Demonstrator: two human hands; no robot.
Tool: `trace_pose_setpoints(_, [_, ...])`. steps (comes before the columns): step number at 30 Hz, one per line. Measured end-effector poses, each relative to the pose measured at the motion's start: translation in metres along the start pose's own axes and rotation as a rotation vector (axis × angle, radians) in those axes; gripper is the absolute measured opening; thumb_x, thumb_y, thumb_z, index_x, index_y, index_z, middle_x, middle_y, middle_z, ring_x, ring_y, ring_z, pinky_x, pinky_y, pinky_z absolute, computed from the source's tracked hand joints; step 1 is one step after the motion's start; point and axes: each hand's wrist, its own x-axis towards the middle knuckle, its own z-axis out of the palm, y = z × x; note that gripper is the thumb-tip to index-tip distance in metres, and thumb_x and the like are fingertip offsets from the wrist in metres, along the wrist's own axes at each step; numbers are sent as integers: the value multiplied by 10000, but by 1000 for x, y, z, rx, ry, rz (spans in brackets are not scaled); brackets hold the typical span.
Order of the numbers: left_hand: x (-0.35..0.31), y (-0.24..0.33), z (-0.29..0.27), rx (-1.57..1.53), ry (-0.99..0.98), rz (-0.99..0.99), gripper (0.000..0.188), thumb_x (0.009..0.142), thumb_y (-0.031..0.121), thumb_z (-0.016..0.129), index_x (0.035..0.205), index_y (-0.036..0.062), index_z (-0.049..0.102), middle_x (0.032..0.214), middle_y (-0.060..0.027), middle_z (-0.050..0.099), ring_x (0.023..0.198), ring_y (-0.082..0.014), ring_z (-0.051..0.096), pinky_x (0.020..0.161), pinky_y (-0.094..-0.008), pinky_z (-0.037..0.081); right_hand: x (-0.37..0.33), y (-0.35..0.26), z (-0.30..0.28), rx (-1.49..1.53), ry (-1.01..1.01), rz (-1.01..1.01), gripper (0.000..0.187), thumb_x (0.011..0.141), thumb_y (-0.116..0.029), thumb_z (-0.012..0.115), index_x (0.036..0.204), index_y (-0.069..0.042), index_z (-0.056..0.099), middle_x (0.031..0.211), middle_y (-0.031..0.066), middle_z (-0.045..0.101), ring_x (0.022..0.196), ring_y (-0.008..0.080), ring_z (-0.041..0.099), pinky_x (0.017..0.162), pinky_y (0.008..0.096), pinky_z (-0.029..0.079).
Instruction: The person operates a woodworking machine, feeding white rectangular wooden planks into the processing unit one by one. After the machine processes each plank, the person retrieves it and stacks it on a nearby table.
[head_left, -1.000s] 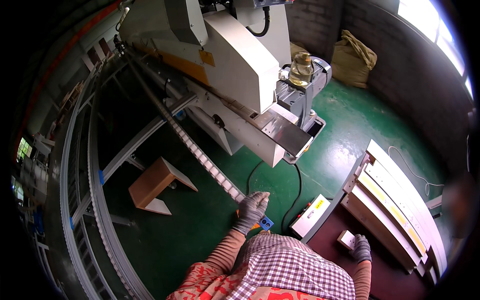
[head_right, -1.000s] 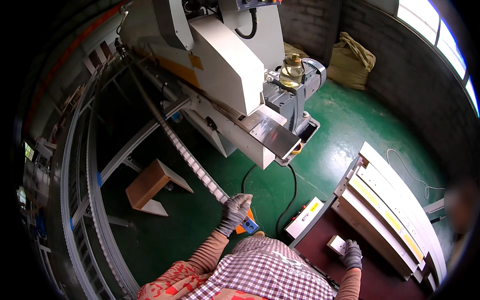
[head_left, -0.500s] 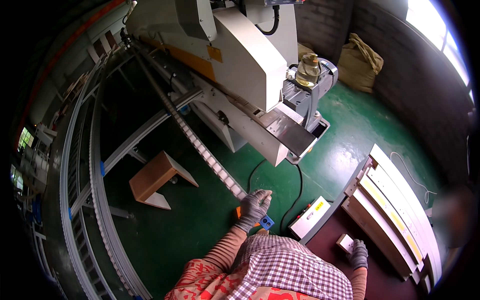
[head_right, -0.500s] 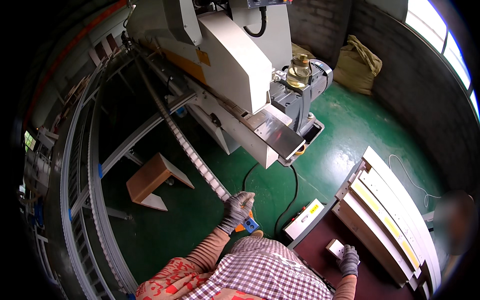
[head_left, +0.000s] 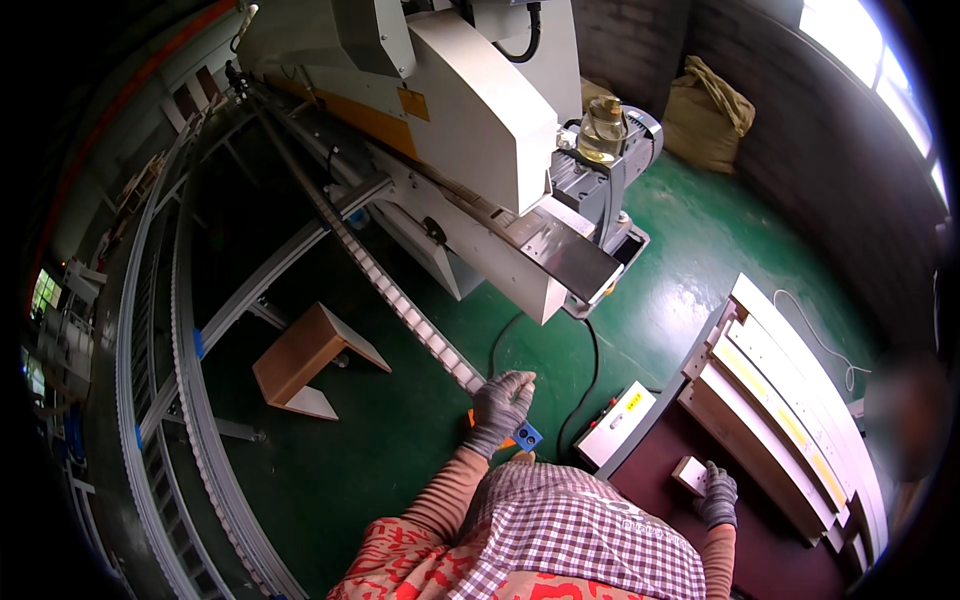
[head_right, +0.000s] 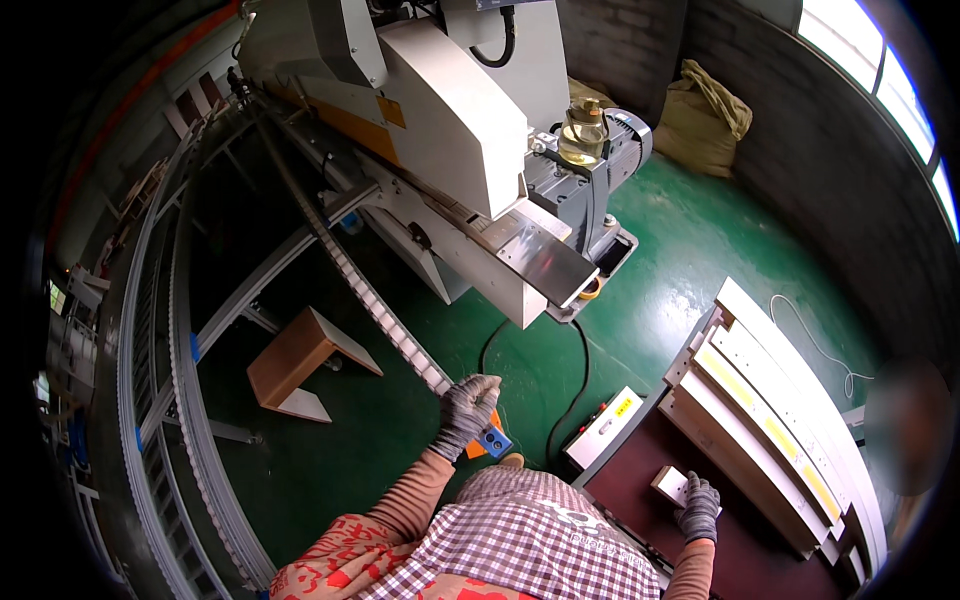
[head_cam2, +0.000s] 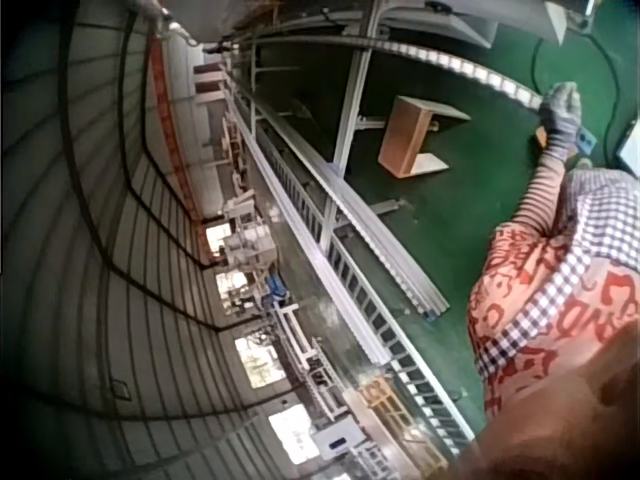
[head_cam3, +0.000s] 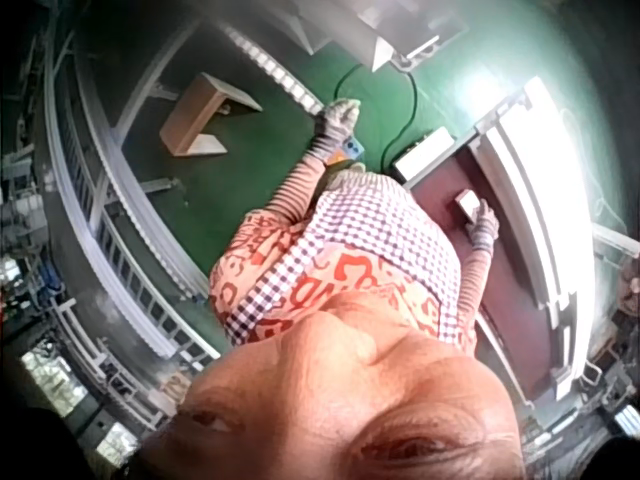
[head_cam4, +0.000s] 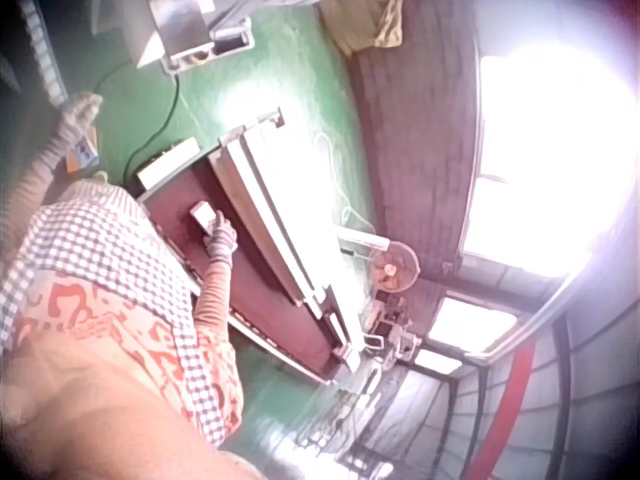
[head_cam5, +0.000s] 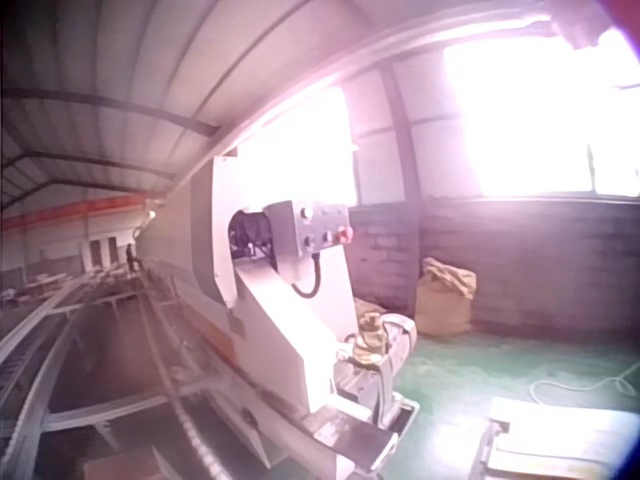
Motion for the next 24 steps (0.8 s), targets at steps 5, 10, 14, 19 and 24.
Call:
trace_pose_setpoints(5, [-1, -3, 1, -130, -45, -95, 146, 885, 44, 663, 1024, 13, 698, 951, -63, 689, 843, -136, 661, 775, -264, 544, 9, 7, 14, 24, -49, 58, 999, 514, -240, 882, 1403, -152, 437, 1249, 137, 552, 1141, 325, 544, 1011, 427, 428])
trace_pose_setpoints(10, [-2, -23, 3, -310, 3, -197, 161, 883, 55, 678, 1038, 15, 699, 972, -45, 694, 849, -118, 647, 777, -262, 543, 2, -21, -5, 12, 190, -85, 941, 539, -238, 864, 1375, -85, 459, 1274, 159, 557, 1111, 357, 570, 999, 425, 450])
trace_pose_setpoints(14, [0, -20, 4, -452, 5, -284, 173, 882, 37, 679, 1054, 23, 696, 969, -19, 684, 853, -95, 630, 782, -248, 537, 17, -65, 2, 366, 406, -204, 751, 591, -230, 821, 1273, -64, 554, 1178, 187, 611, 1104, 376, 569, 1000, 446, 443])
trace_pose_setpoints(19, [2, -21, 4, -502, 1, -284, 206, 887, 24, 673, 1092, 17, 677, 991, -21, 678, 866, -90, 626, 798, -235, 534, 18, -148, 1, 445, 301, -545, 539, 680, -170, 752, 1183, -47, 602, 1101, 173, 643, 1068, 370, 583, 947, 467, 465])
trace_pose_setpoints(24, [3, -22, 1, -625, -1, -357, 229, 891, 7, 661, 1120, 12, 660, 1009, -24, 673, 878, -89, 627, 807, -236, 539, 32, -184, 24, 191, 221, -704, 376, 762, -224, 674, 1126, -137, 646, 1008, 86, 687, 994, 278, 635, 986, 450, 431])
